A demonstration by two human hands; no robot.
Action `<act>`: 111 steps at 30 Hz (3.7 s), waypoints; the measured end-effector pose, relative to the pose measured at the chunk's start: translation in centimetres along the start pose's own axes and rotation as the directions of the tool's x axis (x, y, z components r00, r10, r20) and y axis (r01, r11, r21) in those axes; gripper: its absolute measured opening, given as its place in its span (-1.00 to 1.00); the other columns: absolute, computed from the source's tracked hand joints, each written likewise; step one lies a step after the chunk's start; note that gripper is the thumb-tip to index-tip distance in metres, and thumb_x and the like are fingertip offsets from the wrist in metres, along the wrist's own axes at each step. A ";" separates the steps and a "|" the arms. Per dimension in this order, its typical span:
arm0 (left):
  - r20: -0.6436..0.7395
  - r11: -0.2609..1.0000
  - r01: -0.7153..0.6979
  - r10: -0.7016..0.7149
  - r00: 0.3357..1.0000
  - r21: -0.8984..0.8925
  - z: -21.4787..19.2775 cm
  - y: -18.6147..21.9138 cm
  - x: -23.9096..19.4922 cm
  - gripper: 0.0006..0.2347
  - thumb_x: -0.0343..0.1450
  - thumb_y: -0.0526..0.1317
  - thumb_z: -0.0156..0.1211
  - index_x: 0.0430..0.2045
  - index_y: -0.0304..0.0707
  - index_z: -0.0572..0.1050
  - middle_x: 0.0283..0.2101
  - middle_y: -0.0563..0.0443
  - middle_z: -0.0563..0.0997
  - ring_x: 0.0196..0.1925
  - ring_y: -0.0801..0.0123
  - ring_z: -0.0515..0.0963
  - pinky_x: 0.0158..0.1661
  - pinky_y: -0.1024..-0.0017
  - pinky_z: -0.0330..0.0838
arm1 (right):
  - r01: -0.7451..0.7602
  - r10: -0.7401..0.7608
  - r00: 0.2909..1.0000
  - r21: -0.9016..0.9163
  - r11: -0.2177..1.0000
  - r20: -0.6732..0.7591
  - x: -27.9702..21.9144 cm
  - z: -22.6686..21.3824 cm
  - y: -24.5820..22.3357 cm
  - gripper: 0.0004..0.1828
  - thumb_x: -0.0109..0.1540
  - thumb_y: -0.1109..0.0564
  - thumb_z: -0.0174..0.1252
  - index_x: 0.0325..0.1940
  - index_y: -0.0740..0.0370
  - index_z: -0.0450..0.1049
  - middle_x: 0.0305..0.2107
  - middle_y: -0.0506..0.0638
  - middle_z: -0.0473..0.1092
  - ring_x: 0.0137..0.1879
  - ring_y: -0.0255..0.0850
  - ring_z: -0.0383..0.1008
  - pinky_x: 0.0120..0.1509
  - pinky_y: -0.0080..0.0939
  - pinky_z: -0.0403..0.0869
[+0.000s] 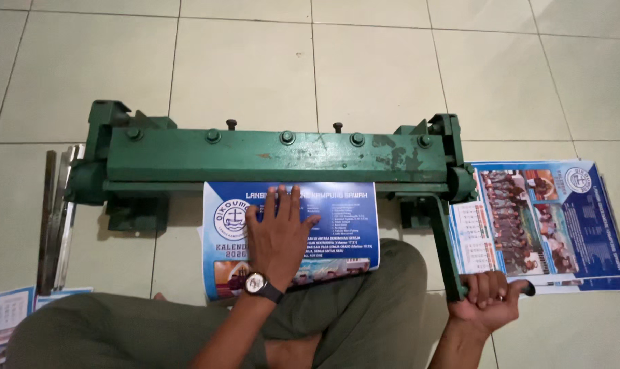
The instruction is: The person sits on the floor and uses a manual green binding machine to fold and bind printed calendar sheets. They align the sheets, operate the lever to press the fold, and then remove the finished calendar to place it on a stack.
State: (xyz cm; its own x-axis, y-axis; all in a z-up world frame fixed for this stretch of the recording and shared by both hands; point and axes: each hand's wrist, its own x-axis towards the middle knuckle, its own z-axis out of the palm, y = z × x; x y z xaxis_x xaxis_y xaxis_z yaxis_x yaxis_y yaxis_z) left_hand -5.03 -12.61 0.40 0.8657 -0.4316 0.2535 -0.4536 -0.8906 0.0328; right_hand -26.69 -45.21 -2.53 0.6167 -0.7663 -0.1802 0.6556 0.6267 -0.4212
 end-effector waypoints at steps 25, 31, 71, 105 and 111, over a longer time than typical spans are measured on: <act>0.178 0.979 -0.032 0.069 0.982 -0.203 -5.7 -2.9 3.2 -0.39 0.55 0.27 -0.34 0.23 -0.21 0.44 0.24 -0.16 0.51 0.31 0.03 0.40 0.05 0.00 0.26 | 0.090 -0.087 0.996 -0.100 0.991 0.029 4.6 7.8 -5.7 -0.42 0.56 0.04 0.29 -0.42 0.03 0.12 -0.64 -0.22 -0.02 -0.54 -0.46 -0.08 -0.39 -0.43 0.01; -0.269 0.923 -0.028 -0.083 0.960 -0.384 -4.3 -15.4 3.1 -0.72 0.45 -0.51 0.01 -0.03 -0.25 0.55 0.05 -0.08 0.65 0.10 0.05 0.60 0.17 -0.07 0.24 | 0.100 -0.125 0.990 -0.298 0.949 -0.066 4.4 19.7 -1.2 -0.62 0.45 0.14 0.09 -0.39 0.07 0.13 -0.46 -0.12 0.13 -0.32 -0.31 0.13 -0.12 -0.34 0.21; 0.003 0.976 -0.125 0.128 0.992 -0.180 1.6 -24.0 8.7 -0.67 0.61 -0.11 0.11 0.11 -0.41 0.57 0.07 -0.32 0.65 0.19 -0.15 0.57 0.43 0.09 0.30 | -0.105 -0.482 0.859 -0.981 0.166 -0.173 29.7 23.3 13.0 -0.56 0.12 -0.06 0.01 -0.07 0.12 0.03 -0.35 -0.06 0.26 -0.29 -0.21 0.32 -0.27 -0.06 0.34; 0.414 0.180 0.541 -0.465 0.783 -0.821 -4.0 -12.0 -4.9 -0.58 0.40 0.04 0.23 0.07 -0.16 0.46 -0.05 -0.02 0.71 -0.06 0.29 0.69 -0.16 0.31 0.51 | 0.410 -0.590 0.806 -0.755 0.512 0.037 16.1 20.8 3.2 -0.71 0.21 0.03 0.04 -0.07 0.06 0.15 -0.38 -0.14 0.15 -0.29 -0.33 0.19 -0.17 -0.17 0.35; 0.414 -0.086 0.410 -0.325 0.850 -0.908 -4.1 -13.6 -4.4 -0.64 0.49 -0.23 0.27 0.13 -0.44 0.41 -0.16 -0.40 0.67 -0.27 -0.03 0.72 -0.24 0.22 0.61 | 0.317 -0.589 0.800 -0.750 0.580 -0.117 5.4 4.7 -1.3 -0.64 0.25 -0.01 0.24 0.00 0.16 0.31 -0.29 0.00 0.27 -0.33 -0.15 0.43 -0.26 -0.13 0.51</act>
State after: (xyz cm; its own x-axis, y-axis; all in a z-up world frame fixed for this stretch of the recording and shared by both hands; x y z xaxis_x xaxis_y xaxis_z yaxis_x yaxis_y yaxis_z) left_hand -3.55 2.00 2.79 0.9712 -0.1365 -0.1953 0.2011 0.0297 0.9791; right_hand -22.16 -49.55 1.22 0.0563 -0.9984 -0.0002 0.2494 0.0143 -0.9683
